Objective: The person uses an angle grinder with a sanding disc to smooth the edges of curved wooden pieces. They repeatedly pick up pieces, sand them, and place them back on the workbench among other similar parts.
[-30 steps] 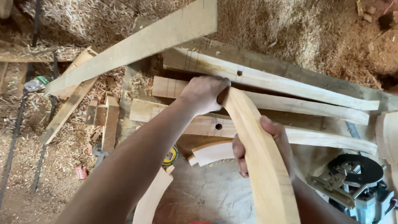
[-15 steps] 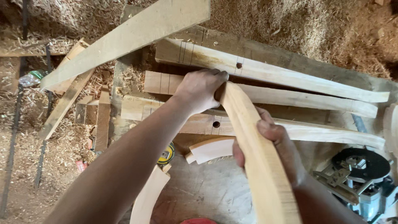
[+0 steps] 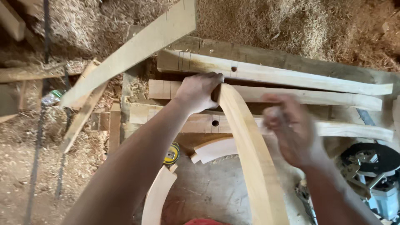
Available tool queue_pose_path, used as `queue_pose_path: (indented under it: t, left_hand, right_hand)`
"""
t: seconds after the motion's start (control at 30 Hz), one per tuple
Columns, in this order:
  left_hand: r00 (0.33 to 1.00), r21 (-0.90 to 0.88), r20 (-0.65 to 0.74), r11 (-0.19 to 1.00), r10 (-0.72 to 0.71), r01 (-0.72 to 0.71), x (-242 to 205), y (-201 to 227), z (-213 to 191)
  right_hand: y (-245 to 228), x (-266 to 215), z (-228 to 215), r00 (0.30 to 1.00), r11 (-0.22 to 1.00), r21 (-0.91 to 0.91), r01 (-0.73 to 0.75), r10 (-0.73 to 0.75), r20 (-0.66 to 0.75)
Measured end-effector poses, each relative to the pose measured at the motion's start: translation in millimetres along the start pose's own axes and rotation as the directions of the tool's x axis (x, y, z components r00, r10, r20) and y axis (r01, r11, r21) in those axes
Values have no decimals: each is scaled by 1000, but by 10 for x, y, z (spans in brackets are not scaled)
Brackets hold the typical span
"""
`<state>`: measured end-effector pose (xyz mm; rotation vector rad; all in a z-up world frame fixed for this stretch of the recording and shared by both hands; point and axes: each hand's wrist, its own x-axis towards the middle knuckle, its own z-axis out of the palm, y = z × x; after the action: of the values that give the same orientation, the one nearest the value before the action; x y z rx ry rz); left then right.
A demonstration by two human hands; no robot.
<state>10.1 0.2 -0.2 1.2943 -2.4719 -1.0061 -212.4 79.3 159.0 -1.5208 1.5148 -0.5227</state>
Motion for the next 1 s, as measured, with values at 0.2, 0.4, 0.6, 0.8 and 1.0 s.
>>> queue_pose_path:
  t: [0.2, 0.4, 0.6, 0.8, 1.0]
  left_hand:
    - [997, -13, -56, 999, 46, -47, 17, 35, -9]
    - [999, -63, -41, 998, -13, 10, 2, 22, 33]
    - [984, -16, -152, 995, 94, -97, -34, -55, 98]
    - [998, 68, -55, 997, 33, -29, -11, 42, 6]
    - [995, 32, 28, 995, -96, 95, -10, 131, -41]
  right_hand:
    - [-632, -419, -316, 862, 891, -65, 449, -451, -230]
    - [-686, -232, -458, 762, 661, 379, 647, -553, -336]
    - [-568, -43, -345, 768, 318, 725, 610, -460, -445]
    - [-525, -431, 148, 553, 480, 533, 697, -833, 27]
    - [-39, -413, 523, 566, 538, 540, 647, -814, 132]
